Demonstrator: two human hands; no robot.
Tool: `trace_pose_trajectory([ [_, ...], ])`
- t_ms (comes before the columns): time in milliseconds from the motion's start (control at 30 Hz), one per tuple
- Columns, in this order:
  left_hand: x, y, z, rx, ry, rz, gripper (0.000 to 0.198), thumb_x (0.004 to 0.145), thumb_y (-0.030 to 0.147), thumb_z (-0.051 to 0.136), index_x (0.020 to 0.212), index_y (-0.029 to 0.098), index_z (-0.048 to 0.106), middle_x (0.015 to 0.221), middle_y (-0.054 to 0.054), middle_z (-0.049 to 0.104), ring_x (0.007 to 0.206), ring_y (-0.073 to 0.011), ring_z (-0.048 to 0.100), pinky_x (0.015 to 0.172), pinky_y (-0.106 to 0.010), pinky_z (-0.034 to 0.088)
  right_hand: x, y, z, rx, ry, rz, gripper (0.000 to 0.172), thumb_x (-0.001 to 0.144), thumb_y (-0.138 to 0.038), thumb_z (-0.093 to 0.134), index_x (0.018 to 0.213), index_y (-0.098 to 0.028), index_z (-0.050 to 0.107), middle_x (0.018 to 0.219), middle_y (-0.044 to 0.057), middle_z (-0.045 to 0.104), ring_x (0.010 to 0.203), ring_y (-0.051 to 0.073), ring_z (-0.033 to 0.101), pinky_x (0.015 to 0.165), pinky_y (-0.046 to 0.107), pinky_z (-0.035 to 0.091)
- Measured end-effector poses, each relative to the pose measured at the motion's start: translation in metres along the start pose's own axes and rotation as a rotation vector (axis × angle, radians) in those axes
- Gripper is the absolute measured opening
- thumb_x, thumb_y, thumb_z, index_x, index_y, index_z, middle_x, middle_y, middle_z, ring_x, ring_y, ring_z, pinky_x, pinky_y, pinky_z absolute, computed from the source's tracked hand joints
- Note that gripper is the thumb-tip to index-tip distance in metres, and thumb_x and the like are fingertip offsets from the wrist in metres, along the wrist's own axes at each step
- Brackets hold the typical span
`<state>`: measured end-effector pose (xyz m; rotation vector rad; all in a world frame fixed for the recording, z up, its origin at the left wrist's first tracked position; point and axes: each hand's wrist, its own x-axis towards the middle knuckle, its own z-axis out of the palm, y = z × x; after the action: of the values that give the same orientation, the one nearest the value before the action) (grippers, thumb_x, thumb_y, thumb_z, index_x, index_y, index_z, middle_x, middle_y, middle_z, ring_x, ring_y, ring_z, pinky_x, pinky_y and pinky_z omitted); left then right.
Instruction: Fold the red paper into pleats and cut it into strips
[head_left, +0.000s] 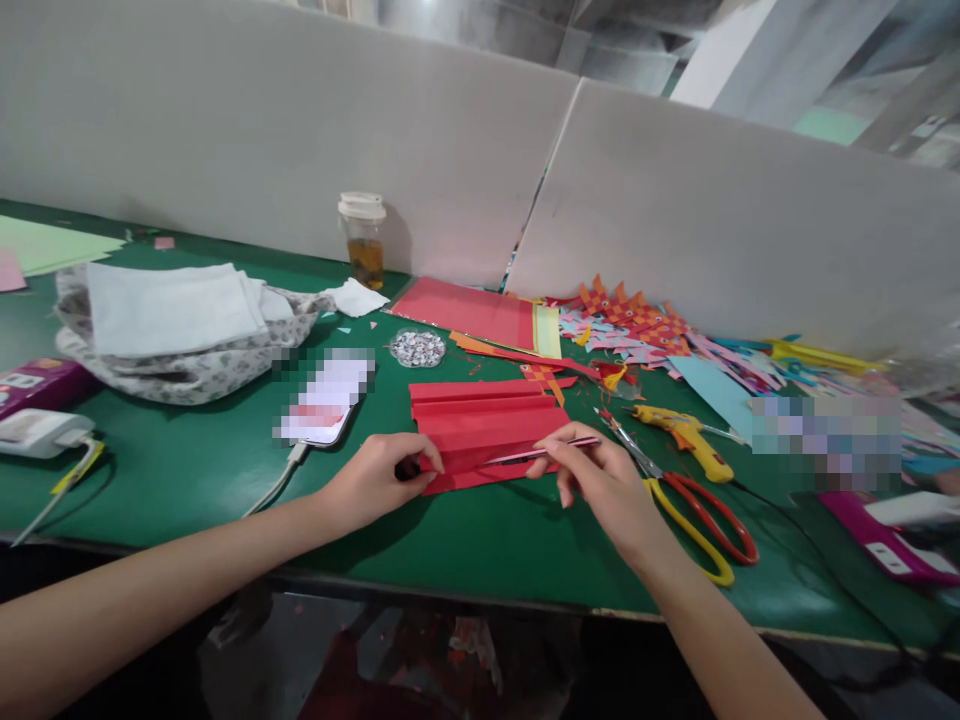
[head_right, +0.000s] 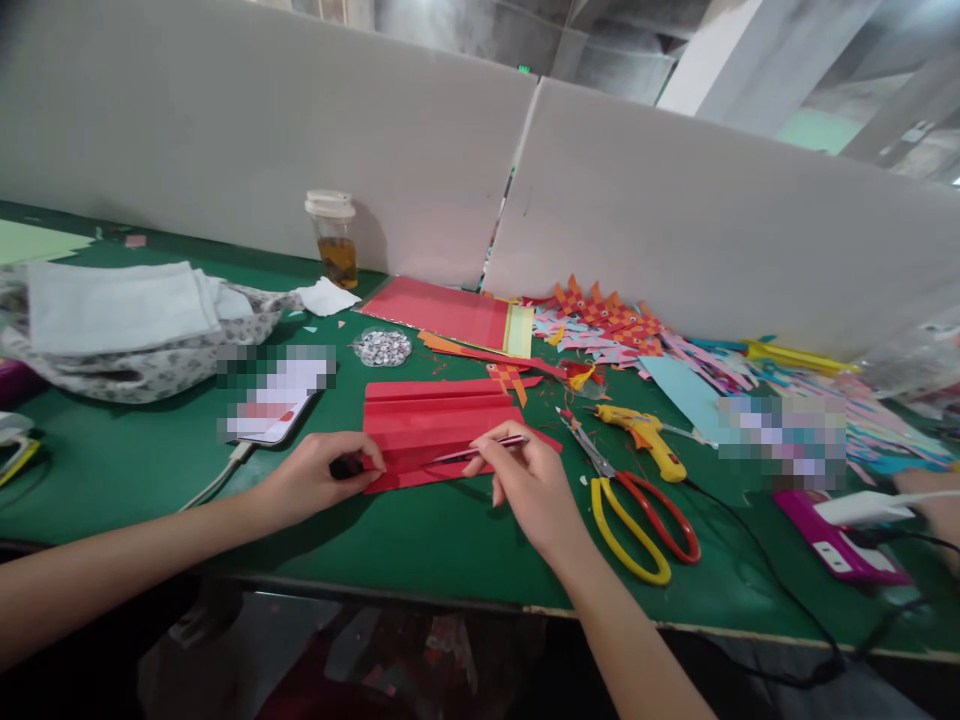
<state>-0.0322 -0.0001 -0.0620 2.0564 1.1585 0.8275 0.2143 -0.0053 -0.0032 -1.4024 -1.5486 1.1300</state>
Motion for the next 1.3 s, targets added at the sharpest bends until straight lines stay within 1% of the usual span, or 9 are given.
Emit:
trace_pose_trajectory([
  [133, 0.000, 0.001, -0.001, 0.011, -0.008, -0.017, 0.015, 0.070, 0.009, 0.051, 0.076, 0.019, 0.061, 0.075, 0.001, 0.064, 0.067, -0.0106, 0.057, 0.060, -0.020, 0.042, 0.005, -0.001, -0.017, -0.068, 0.107, 0.011, 0.019, 0.079, -0.035, 0.054, 0.070, -0.018, 0.053, 0.066, 0.003, 0.067, 0.039, 0.008, 0.045, 0.044, 0.024, 0.035],
  [233, 0.000, 0.001, -0.001, 0.019, -0.006, -0.014, 0.017, 0.070, 0.009, 0.051, 0.077, 0.019, 0.062, 0.076, 0.001, 0.065, 0.068, -0.0109, 0.058, 0.061, -0.020, 0.043, 0.006, -0.001, -0.025, -0.127, 0.152, 0.014, 0.019, 0.077, -0.036, 0.055, 0.070, -0.018, 0.055, 0.067, 0.004, 0.067, 0.040, 0.009, 0.046, 0.045, 0.025, 0.037],
  [400, 0.000, 0.002, -0.001, 0.003, 0.003, -0.016, 0.017, 0.069, 0.009, 0.049, 0.077, 0.018, 0.061, 0.075, 0.000, 0.065, 0.068, -0.0105, 0.058, 0.060, -0.020, 0.044, 0.006, 0.001, -0.025, -0.173, 0.138, 0.004, 0.021, 0.078, -0.037, 0.053, 0.070, -0.018, 0.057, 0.068, 0.005, 0.068, 0.040, 0.009, 0.046, 0.047, 0.026, 0.039],
  [500, 0.000, 0.004, -0.001, 0.003, 0.003, -0.025, 0.017, 0.069, 0.009, 0.050, 0.076, 0.018, 0.061, 0.074, 0.001, 0.064, 0.066, -0.0101, 0.058, 0.060, -0.020, 0.044, 0.007, 0.001, -0.024, -0.138, 0.133, 0.016, 0.020, 0.077, -0.036, 0.054, 0.070, -0.018, 0.057, 0.068, 0.005, 0.068, 0.040, 0.010, 0.046, 0.046, 0.025, 0.038],
  [667, 0.000, 0.004, -0.001, -0.001, -0.004, -0.027, 0.017, 0.070, 0.009, 0.049, 0.077, 0.018, 0.061, 0.075, 0.001, 0.065, 0.067, -0.0099, 0.058, 0.061, -0.020, 0.044, 0.008, 0.001, -0.027, -0.124, 0.161, 0.034, 0.018, 0.075, -0.034, 0.055, 0.068, -0.018, 0.056, 0.063, 0.003, 0.067, 0.039, 0.009, 0.046, 0.043, 0.024, 0.035],
  [900, 0.000, 0.005, -0.002, -0.012, -0.010, -0.036, 0.016, 0.069, 0.009, 0.049, 0.077, 0.018, 0.061, 0.075, 0.000, 0.064, 0.067, -0.0101, 0.058, 0.062, -0.020, 0.044, 0.012, 0.004, -0.046, -0.170, 0.307, 0.033, 0.018, 0.073, -0.034, 0.056, 0.064, -0.018, 0.058, 0.059, 0.004, 0.065, 0.041, 0.010, 0.046, 0.043, 0.024, 0.037],
  [967, 0.000, 0.004, -0.002, -0.009, -0.005, -0.034, 0.017, 0.069, 0.009, 0.049, 0.077, 0.018, 0.061, 0.076, 0.000, 0.065, 0.068, -0.0101, 0.058, 0.062, -0.020, 0.044, 0.011, 0.003, -0.046, -0.150, 0.299, 0.034, 0.018, 0.073, -0.033, 0.056, 0.063, -0.017, 0.058, 0.059, 0.004, 0.065, 0.041, 0.010, 0.046, 0.042, 0.024, 0.035],
  [1133, -0.001, 0.004, -0.002, -0.022, -0.017, -0.065, 0.015, 0.069, 0.010, 0.050, 0.077, 0.018, 0.061, 0.075, 0.001, 0.065, 0.066, -0.0099, 0.057, 0.060, -0.019, 0.043, 0.010, 0.002, -0.036, -0.079, 0.209, 0.035, 0.019, 0.073, -0.034, 0.056, 0.066, -0.016, 0.057, 0.063, 0.005, 0.067, 0.038, 0.009, 0.045, 0.039, 0.024, 0.032],
  [1300, 0.000, 0.008, -0.004, -0.044, -0.027, -0.101, 0.015, 0.068, 0.008, 0.051, 0.076, 0.017, 0.061, 0.074, 0.001, 0.064, 0.066, -0.0096, 0.057, 0.059, -0.019, 0.043, 0.010, 0.001, -0.031, -0.079, 0.199, 0.046, 0.019, 0.072, -0.033, 0.056, 0.064, -0.017, 0.056, 0.062, 0.004, 0.067, 0.038, 0.008, 0.045, 0.041, 0.023, 0.033],
])
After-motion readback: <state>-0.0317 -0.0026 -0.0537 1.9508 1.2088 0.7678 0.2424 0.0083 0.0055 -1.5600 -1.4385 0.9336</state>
